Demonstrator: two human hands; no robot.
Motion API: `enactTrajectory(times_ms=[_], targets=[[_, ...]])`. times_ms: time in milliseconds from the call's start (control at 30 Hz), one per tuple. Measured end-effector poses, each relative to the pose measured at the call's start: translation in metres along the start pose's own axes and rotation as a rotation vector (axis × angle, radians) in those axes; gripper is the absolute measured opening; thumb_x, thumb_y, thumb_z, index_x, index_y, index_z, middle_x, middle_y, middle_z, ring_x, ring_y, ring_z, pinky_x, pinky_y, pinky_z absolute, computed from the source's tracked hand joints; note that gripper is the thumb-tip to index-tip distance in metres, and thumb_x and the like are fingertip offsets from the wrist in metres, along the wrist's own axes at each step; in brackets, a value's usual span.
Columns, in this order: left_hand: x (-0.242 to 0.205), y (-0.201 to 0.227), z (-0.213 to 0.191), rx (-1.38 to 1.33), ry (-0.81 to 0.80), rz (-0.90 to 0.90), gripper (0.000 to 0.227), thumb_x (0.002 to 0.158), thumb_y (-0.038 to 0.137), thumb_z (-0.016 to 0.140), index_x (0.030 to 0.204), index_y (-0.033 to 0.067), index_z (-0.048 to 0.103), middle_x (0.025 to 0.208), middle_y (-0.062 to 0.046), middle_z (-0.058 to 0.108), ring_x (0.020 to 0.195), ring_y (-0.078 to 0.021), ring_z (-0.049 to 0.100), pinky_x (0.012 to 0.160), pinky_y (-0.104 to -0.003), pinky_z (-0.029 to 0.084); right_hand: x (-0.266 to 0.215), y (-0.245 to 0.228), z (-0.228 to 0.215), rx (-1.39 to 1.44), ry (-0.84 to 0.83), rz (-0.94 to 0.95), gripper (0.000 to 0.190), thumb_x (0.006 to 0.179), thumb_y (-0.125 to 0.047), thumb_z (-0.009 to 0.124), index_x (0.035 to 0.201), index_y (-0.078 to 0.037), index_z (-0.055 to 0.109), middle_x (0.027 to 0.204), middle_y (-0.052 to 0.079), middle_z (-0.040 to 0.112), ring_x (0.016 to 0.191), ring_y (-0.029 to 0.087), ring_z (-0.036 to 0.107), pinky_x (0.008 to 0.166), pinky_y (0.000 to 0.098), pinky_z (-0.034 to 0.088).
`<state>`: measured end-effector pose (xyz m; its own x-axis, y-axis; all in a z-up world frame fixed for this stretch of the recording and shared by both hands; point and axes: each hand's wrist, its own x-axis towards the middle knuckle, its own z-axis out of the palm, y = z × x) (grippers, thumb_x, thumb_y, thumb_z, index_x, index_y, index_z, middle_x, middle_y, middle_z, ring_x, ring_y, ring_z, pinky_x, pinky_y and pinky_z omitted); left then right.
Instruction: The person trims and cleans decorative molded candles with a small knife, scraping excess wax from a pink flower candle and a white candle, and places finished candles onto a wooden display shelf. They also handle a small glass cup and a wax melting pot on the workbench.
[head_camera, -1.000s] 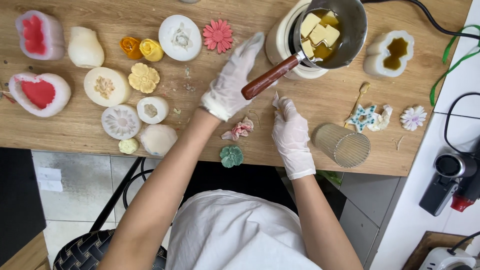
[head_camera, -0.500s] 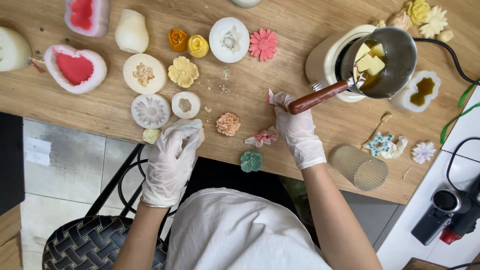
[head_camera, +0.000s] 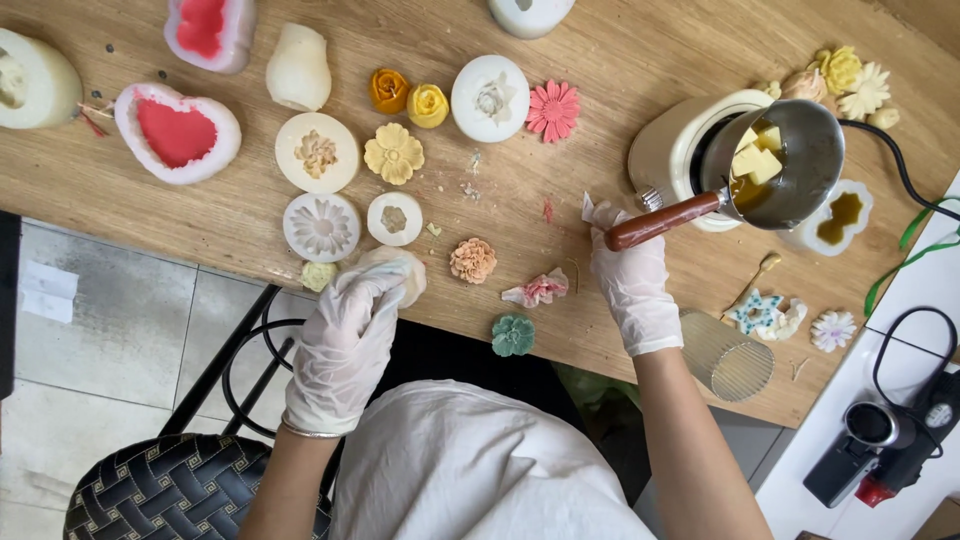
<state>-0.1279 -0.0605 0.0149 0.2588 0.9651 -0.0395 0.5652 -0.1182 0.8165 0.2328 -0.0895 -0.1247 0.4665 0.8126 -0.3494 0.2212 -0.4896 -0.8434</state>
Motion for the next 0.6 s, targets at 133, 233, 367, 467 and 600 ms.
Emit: enactTrajectory(times_ms=[133, 233, 367, 467, 600], targets=[[0.002, 0.008, 0.002, -0.088, -0.027, -0.016, 0.015, 0.097, 0.002, 0.066, 0.112, 0.0018, 0.066, 0.119, -0.012, 0.071, 0.112, -0.0283, 0.068, 0.095, -0.037, 0.055, -0.014, -0.030, 0.014, -0.311, -0.130, -0.158, 0.015, 0.093, 0.006, 0.064, 0.106, 0.000, 0.070, 0.108, 0.011, 0.073, 0.101, 0.020, 0.070, 0.092, 0.0320, 0.056], [-0.001, 0.005, -0.001, -0.057, -0.030, 0.027, 0.015, 0.097, 0.002, 0.066, 0.112, 0.0016, 0.065, 0.119, -0.013, 0.070, 0.113, -0.0295, 0.067, 0.096, -0.038, 0.055, -0.026, -0.045, 0.026, -0.242, -0.142, -0.129, 0.017, 0.093, 0.006, 0.063, 0.108, 0.000, 0.070, 0.110, 0.010, 0.074, 0.104, 0.020, 0.071, 0.094, 0.0314, 0.056], [-0.006, -0.002, -0.013, -0.048, -0.014, 0.016, 0.015, 0.097, 0.002, 0.066, 0.112, 0.0016, 0.065, 0.120, -0.013, 0.069, 0.115, -0.0306, 0.066, 0.100, -0.039, 0.053, 0.005, 0.013, 0.019, 0.587, -0.085, 0.181, 0.018, 0.086, 0.008, 0.069, 0.103, 0.002, 0.071, 0.113, 0.008, 0.076, 0.110, 0.020, 0.073, 0.102, 0.0300, 0.059], [-0.012, -0.007, -0.020, 0.018, -0.028, 0.021, 0.019, 0.096, 0.000, 0.065, 0.116, 0.0015, 0.066, 0.122, -0.014, 0.068, 0.116, -0.0316, 0.065, 0.100, -0.040, 0.052, -0.006, -0.047, 0.011, -0.440, -0.079, -0.176, 0.019, 0.095, -0.001, 0.070, 0.114, 0.000, 0.074, 0.105, 0.014, 0.076, 0.100, 0.020, 0.072, 0.090, 0.0308, 0.055], [-0.017, -0.006, -0.013, 0.040, 0.003, 0.017, 0.017, 0.095, 0.001, 0.067, 0.113, 0.0020, 0.066, 0.119, -0.014, 0.069, 0.114, -0.0319, 0.066, 0.099, -0.040, 0.053, -0.003, -0.085, 0.011, -0.479, -0.328, -0.094, 0.023, 0.091, 0.002, 0.070, 0.112, -0.003, 0.077, 0.111, 0.013, 0.076, 0.102, 0.019, 0.071, 0.090, 0.0308, 0.053]])
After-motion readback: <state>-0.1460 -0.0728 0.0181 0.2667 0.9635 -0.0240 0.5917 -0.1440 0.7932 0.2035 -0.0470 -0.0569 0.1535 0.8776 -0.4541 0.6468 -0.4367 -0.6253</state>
